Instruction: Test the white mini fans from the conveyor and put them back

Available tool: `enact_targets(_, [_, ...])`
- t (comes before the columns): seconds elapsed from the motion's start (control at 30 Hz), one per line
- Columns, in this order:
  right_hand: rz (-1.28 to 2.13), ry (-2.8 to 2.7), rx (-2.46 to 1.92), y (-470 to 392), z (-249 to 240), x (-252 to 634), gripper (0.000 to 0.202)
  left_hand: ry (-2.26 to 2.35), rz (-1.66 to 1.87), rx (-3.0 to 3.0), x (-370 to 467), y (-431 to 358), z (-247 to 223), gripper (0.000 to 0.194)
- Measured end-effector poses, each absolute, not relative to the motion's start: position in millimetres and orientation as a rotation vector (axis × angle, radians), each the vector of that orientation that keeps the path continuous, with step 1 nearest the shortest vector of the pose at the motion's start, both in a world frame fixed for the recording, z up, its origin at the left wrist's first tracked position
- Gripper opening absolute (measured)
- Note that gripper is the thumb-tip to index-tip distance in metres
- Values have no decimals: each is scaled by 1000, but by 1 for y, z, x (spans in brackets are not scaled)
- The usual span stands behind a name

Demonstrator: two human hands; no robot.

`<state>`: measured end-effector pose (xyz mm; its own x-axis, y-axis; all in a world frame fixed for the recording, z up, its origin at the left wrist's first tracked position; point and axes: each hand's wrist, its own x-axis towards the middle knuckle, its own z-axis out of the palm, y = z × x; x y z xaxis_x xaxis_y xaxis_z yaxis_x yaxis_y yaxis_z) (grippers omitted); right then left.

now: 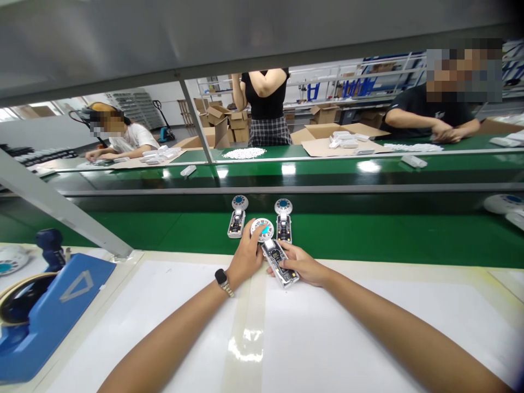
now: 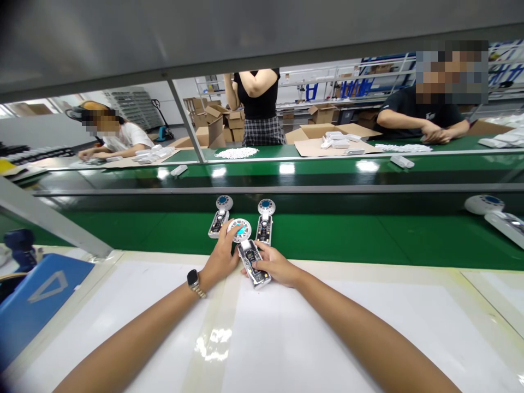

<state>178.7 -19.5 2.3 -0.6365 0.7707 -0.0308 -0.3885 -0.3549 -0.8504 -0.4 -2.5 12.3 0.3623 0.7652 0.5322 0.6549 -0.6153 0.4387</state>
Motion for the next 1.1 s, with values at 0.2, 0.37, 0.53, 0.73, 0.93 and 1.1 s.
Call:
enact_targets(0.2, [2042, -1097, -578, -19, 2, 178, 67, 1298, 1081, 2444, 0, -3, 12, 54])
enact_targets(0.37, [2020, -1070, -612, -21, 7, 178, 65, 1306, 1100, 2455, -1, -2, 11, 55])
enact_targets(0.53, [1988, -979, -677, -22, 11, 178, 55, 1423, 1099, 2443, -3, 0, 11, 53])
enact_targets(0.73, [1767, -941, -806, -15, 4, 175, 54, 1798, 1254, 2452, -20, 14, 12, 52])
enact_targets(0.93, [1402, -823, -1062, 8, -9, 185, 53, 2252, 965, 2297, -53, 40, 3, 47])
enact_targets(1.1, [1106, -858, -1298, 31, -24, 209, 60, 2430, 884, 2222, -58, 44, 2, 44])
